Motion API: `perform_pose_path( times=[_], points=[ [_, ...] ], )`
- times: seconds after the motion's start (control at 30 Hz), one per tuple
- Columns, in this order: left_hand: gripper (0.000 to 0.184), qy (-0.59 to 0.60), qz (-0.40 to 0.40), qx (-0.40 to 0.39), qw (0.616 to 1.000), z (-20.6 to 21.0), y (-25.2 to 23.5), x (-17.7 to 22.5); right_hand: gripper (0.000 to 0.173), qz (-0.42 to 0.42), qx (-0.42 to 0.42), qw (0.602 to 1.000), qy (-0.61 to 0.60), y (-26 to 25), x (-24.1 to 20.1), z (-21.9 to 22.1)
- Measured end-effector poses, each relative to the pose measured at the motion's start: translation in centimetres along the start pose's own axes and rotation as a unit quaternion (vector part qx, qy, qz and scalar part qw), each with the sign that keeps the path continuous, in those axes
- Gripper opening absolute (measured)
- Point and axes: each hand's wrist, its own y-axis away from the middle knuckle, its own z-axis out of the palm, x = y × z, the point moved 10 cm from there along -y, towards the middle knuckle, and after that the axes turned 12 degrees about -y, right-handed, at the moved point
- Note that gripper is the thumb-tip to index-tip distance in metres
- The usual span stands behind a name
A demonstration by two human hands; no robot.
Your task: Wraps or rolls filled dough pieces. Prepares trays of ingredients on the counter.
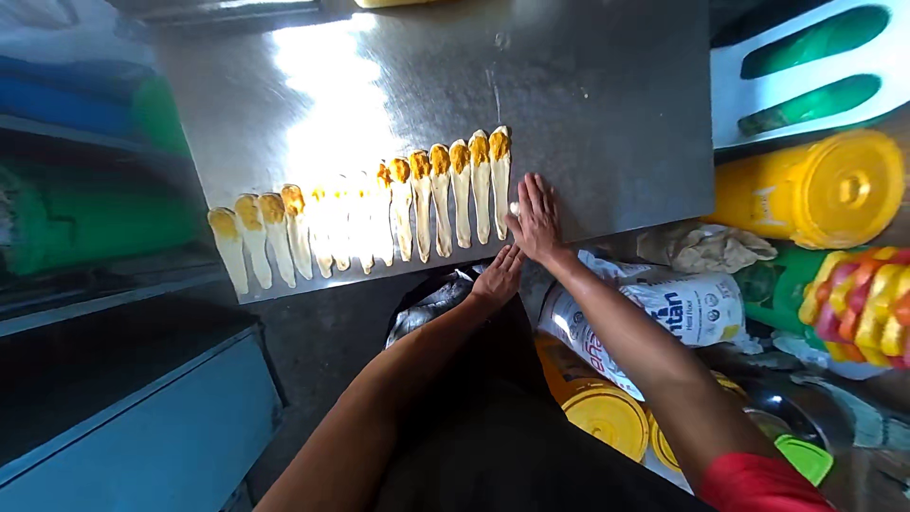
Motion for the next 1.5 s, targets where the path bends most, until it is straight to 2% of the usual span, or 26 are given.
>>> perform_pose_path(
  times=[0.1, 0.17, 0.23, 0.27, 0.33, 0.37, 0.43, 0.53, 0.6, 0.67, 0.7, 0.77, 0.83, 0.87, 0.9, 1.0, 1.07, 1.13, 1.2, 1.23, 1.3, 1.37, 1.4, 1.47, 1.5],
  points=[
    [0.034, -0.028, 0.007, -0.002, 1.0, -0.5, 0.4, 0.1, 0.062, 0.005, 0.039, 0.999, -0.006, -0.6, 0.7, -0.9],
    [0.031, -0.01, 0.017, 0.037, 0.999, -2.0, 1.2, -0.3, 0.066, 0.025, 0.072, 0.997, 0.012, -2.6, 1.8, -1.4],
    [0.027, 0.063, 0.021, 0.059, 0.996, -4.0, 3.5, -1.3, 0.072, 0.015, 0.077, 0.997, 0.01, -2.3, 1.7, -0.8],
    [0.026, 0.118, 0.002, 0.059, 0.991, -4.9, 5.1, -2.2, 0.073, 0.002, 0.062, 0.998, -0.003, -0.5, 1.0, -0.4],
    [0.021, 0.258, -0.109, 0.056, 0.958, -6.2, 8.6, -5.8, 0.074, -0.029, 0.03, 0.999, -0.033, 4.3, -0.6, 0.2],
    [0.019, 0.311, -0.188, 0.058, 0.93, -6.5, 10.4, -8.1, 0.073, -0.044, 0.038, 0.997, -0.047, 6.6, -1.1, 0.6],
    [0.031, 0.384, -0.327, 0.069, 0.861, -6.1, 13.4, -12.0, 0.062, -0.059, 0.061, 0.994, -0.072, 10.0, -1.5, 1.0],
    [0.034, 0.499, -0.444, 0.097, 0.738, -4.4, 15.3, -15.7, 0.037, -0.02, 0.082, 0.993, -0.087, 10.3, -1.9, -0.2],
    [0.044, 0.608, -0.452, 0.113, 0.644, -3.8, 13.8, -16.7, 0.026, 0.051, 0.056, 0.991, -0.112, 8.2, -1.7, -1.6],
    [0.049, 0.708, -0.4, 0.125, 0.568, -4.6, 10.4, -17.4, 0.027, 0.119, 0.052, 0.967, -0.219, 4.9, -1.6, -3.5],
    [0.052, 0.745, -0.365, 0.128, 0.543, -5.5, 8.2, -17.8, 0.033, 0.122, 0.046, 0.949, -0.286, 2.7, -2.0, -4.7],
    [0.053, 0.813, -0.305, 0.131, 0.479, -8.2, 3.6, -18.4, 0.046, 0.067, 0.021, 0.917, -0.392, -1.6, -3.4, -7.5],
    [0.043, 0.857, -0.28, 0.129, 0.412, -11.5, -0.7, -19.8, 0.051, 0.011, 0.039, 0.903, -0.429, -5.0, -3.8, -11.0],
    [0.037, 0.857, -0.29, 0.13, 0.406, -13.1, -2.8, -21.2, 0.049, 0.003, 0.065, 0.902, -0.428, -6.4, -3.0, -12.6],
    [0.033, 0.844, -0.304, 0.139, 0.42, -14.6, -4.8, -23.4, 0.044, 0.005, 0.098, 0.9, -0.424, -7.5, -1.6, -14.1],
    [0.032, 0.775, -0.316, 0.217, 0.502, -19.5, -10.8, -32.1, 0.034, 0.057, 0.153, 0.89, -0.426, -9.8, 3.8, -15.6],
    [0.036, 0.729, -0.312, 0.268, 0.547, -23.7, -14.5, -37.9, 0.029, 0.085, 0.142, 0.884, -0.438, -10.7, 6.6, -15.0],
    [0.038, 0.687, -0.344, 0.287, 0.572, -27.5, -17.5, -42.7, 0.027, 0.091, 0.114, 0.892, -0.429, -11.6, 8.1, -14.5],
    [0.047, 0.63, -0.408, 0.283, 0.597, -28.8, -18.3, -46.2, 0.028, 0.097, 0.08, 0.906, -0.404, -11.8, 8.7, -13.8],
    [0.042, 0.578, -0.435, 0.292, 0.625, -28.7, -17.9, -47.2, 0.028, 0.097, 0.07, 0.909, -0.398, -12.0, 8.8, -13.4],
    [0.044, 0.448, -0.455, 0.289, 0.713, -27.3, -17.2, -47.8, 0.027, 0.091, 0.067, 0.915, -0.387, -12.9, 8.7, -12.8],
    [0.043, 0.3, -0.4, 0.226, 0.836, -23.1, -16.8, -44.4, 0.028, 0.093, 0.045, 0.933, -0.345, -14.0, 8.2, -11.1],
    [0.036, 0.248, -0.358, 0.204, 0.877, -20.2, -16.3, -41.7, 0.03, 0.092, 0.023, 0.944, -0.315, -14.5, 7.6, -10.0],
    [0.024, 0.194, -0.296, 0.173, 0.919, -14.4, -14.7, -36.3, 0.036, 0.071, -0.011, 0.968, -0.24, -15.6, 5.7, -7.6],
    [0.024, 0.181, -0.284, 0.136, 0.931, -12.5, -13.9, -34.1, 0.038, 0.057, -0.02, 0.978, -0.2, -15.9, 4.7, -6.4]
  ],
)
